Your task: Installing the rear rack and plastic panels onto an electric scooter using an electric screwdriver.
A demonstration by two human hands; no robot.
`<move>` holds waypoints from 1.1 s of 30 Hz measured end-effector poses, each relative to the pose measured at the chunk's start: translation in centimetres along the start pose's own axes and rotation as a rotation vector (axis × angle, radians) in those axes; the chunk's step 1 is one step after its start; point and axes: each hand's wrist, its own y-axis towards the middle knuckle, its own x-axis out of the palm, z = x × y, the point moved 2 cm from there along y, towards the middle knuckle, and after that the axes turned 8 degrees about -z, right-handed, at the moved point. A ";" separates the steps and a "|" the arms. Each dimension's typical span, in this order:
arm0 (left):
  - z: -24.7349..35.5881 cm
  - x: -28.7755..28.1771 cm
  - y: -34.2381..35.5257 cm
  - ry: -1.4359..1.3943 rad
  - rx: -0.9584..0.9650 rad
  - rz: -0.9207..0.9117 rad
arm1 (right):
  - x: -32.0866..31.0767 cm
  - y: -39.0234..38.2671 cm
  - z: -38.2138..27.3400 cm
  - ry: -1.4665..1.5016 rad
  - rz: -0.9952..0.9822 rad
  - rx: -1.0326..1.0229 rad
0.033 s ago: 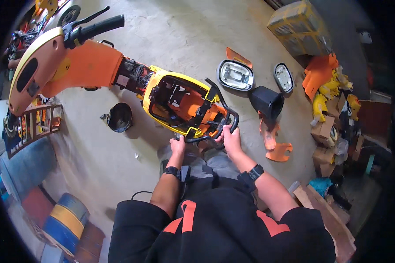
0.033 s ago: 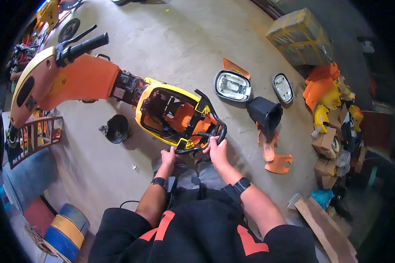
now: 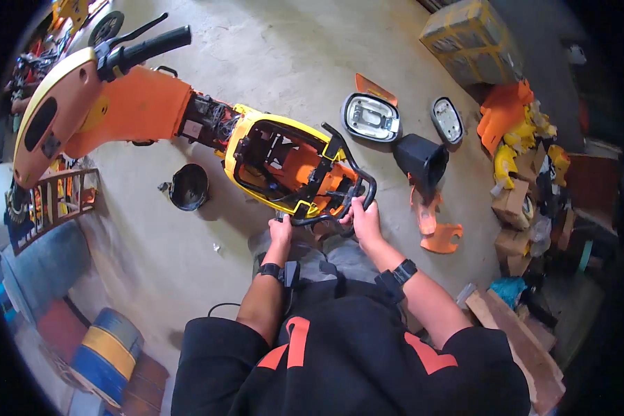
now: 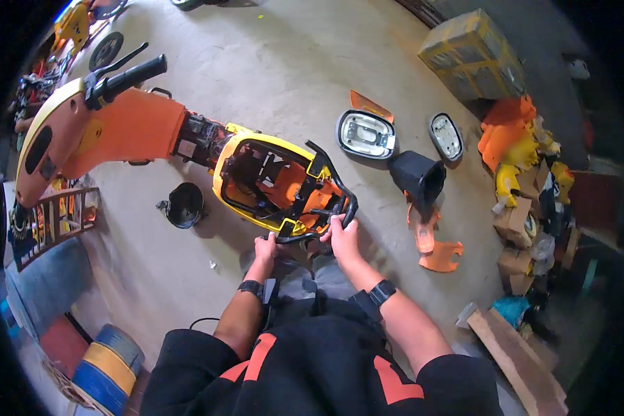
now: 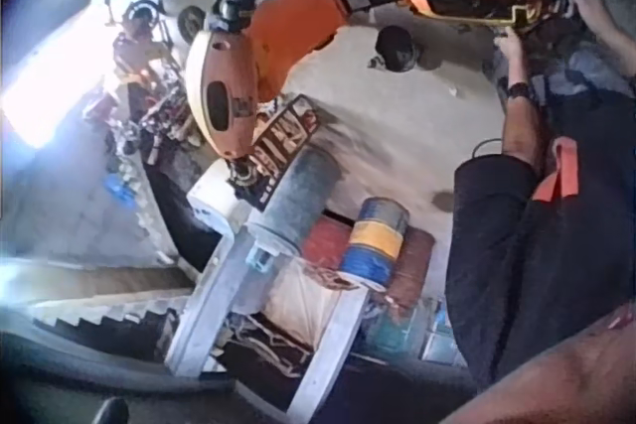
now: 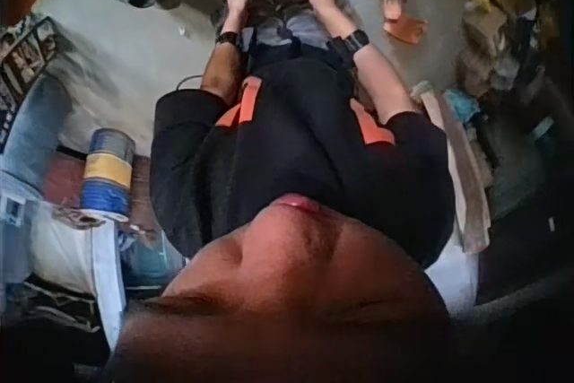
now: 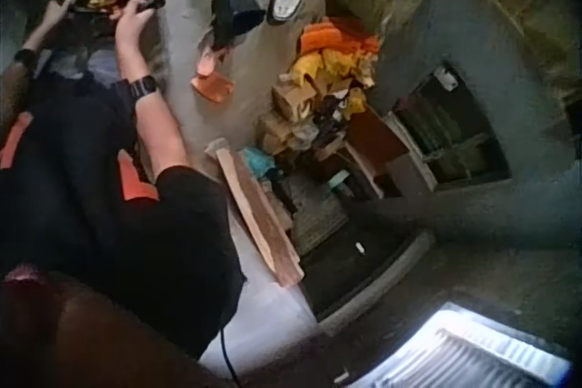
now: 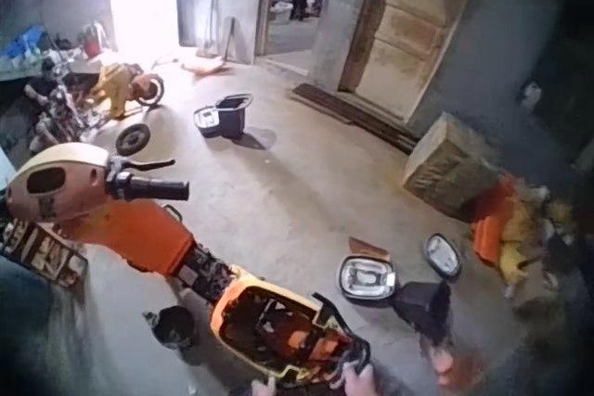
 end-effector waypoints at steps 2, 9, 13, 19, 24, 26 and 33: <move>0.7 -0.4 0.1 0.014 0.002 -0.057 | -0.1 -0.4 -0.3 0.035 -0.024 -0.011; 6.7 -2.6 -5.8 0.333 0.050 0.256 | -0.3 -1.1 0.4 0.141 -0.023 -0.004; 9.6 -2.5 -9.0 0.531 0.788 0.304 | -1.4 -0.9 2.1 0.072 0.009 -0.169; 12.4 2.1 -6.5 0.662 1.063 0.177 | -7.9 -2.0 6.1 -0.060 0.184 -0.216; 13.9 3.6 -3.7 0.947 0.900 0.153 | -13.0 -3.6 13.6 0.092 0.223 0.146; 13.8 3.6 -3.5 1.055 0.913 0.179 | -14.2 -4.6 17.9 0.124 0.227 0.210; 13.2 3.6 -2.9 1.009 0.820 0.254 | -13.7 4.2 28.9 0.270 0.132 0.083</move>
